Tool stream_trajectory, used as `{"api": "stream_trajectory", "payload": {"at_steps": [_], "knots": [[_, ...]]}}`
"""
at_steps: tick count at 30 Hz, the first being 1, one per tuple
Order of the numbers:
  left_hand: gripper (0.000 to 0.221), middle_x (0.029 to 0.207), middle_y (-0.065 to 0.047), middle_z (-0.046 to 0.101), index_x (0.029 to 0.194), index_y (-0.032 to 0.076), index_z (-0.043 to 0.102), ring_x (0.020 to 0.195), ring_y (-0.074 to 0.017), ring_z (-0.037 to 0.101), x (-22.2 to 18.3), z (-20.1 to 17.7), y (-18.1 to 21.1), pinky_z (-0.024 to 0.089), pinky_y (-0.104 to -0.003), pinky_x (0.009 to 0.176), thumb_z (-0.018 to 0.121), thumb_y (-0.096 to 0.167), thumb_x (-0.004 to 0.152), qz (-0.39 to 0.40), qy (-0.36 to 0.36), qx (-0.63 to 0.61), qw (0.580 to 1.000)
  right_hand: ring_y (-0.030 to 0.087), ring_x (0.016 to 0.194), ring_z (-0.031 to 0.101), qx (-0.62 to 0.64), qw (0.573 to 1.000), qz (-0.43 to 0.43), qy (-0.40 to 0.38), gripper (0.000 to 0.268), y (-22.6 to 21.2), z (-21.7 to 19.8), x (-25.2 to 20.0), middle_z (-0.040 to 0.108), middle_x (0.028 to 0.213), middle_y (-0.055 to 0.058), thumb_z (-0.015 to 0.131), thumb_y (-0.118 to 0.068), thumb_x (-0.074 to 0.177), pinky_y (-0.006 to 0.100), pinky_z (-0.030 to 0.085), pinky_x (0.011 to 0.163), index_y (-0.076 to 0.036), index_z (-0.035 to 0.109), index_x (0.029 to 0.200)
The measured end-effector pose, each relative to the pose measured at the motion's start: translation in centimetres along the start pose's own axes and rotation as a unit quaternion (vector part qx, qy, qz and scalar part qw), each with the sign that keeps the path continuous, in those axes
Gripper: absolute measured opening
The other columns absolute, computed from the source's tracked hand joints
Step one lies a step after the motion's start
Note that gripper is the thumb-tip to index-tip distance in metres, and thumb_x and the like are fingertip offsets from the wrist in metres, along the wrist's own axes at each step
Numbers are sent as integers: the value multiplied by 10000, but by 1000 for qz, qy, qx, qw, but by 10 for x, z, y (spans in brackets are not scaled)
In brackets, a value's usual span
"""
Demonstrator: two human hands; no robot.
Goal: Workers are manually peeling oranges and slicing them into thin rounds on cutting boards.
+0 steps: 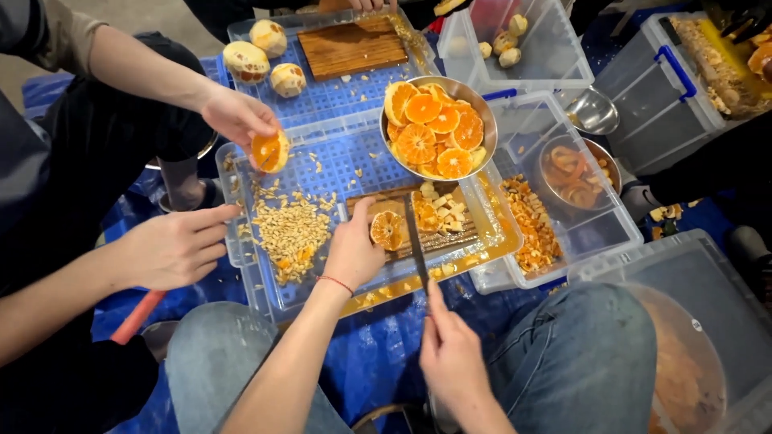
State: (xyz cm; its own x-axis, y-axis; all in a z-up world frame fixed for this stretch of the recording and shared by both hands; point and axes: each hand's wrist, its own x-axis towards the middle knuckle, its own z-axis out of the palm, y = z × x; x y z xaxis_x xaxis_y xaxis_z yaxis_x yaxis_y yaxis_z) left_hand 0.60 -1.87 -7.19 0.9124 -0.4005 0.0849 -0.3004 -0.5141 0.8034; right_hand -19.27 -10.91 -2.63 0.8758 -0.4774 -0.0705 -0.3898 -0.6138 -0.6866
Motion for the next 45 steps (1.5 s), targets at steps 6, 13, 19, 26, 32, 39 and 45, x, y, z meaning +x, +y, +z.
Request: {"api": "stream_trajectory", "payload": {"at_steps": [6, 13, 19, 26, 32, 39, 45], "knots": [[900, 1488, -132, 528, 1505, 72, 412, 1275, -381, 481, 12, 15, 14, 414, -439, 1100, 808, 297, 729, 97, -37, 113, 988, 195, 642, 724, -42, 998, 15, 35, 552, 19, -33, 2, 789, 858, 35, 640, -114, 853, 303, 577, 629, -215, 623, 1395], [716, 1050, -33, 767, 1464, 148, 493, 1021, -291, 660, 20, -12, 16, 495, -417, 915, 613, 72, 763, 219, -139, 154, 953, 156, 702, 772, -8, 999, -9, 43, 556, 43, -40, -10, 830, 991, 23, 660, -89, 836, 253, 590, 667, -170, 624, 1385], [845, 1390, -112, 599, 1470, 100, 472, 1241, -356, 542, -2, -29, 14, 457, -445, 1058, 701, 54, 658, 178, -89, 165, 966, 166, 594, 659, -54, 998, -9, -29, 567, 37, -34, -7, 710, 724, 8, 644, -125, 863, 273, 547, 621, -234, 606, 1418], [859, 1073, -219, 711, 1475, 106, 434, 965, -421, 687, -6, -22, 6, 579, -451, 850, 698, -20, 667, 33, -97, 96, 990, 193, 603, 652, -93, 993, 2, -71, 593, 31, -30, -4, 694, 738, 25, 615, -141, 874, 307, 551, 639, -265, 569, 1452], [875, 1163, -204, 696, 1457, 123, 465, 1057, -409, 650, 2, -19, 10, 558, -435, 934, 740, 27, 633, 46, -104, 67, 991, 179, 530, 619, -45, 999, -27, 3, 588, 36, -24, -11, 672, 682, 20, 654, -101, 837, 292, 544, 563, -234, 619, 1409], [854, 1249, -37, 745, 1432, 128, 492, 1113, -305, 656, 6, -6, -1, 522, -378, 991, 824, 111, 645, 41, -69, 59, 995, 229, 646, 690, -94, 995, -34, -5, 594, 23, -1, -3, 708, 841, 3, 622, -140, 879, 326, 569, 642, -283, 563, 1453], [902, 1223, -10, 758, 1426, 186, 483, 1134, -291, 668, 12, -10, 8, 531, -390, 1001, 846, 64, 609, -12, -88, 38, 995, 345, 657, 682, -123, 990, -2, -71, 607, 7, 1, 27, 670, 776, 130, 542, -158, 919, 437, 567, 662, -237, 494, 1518]]}}
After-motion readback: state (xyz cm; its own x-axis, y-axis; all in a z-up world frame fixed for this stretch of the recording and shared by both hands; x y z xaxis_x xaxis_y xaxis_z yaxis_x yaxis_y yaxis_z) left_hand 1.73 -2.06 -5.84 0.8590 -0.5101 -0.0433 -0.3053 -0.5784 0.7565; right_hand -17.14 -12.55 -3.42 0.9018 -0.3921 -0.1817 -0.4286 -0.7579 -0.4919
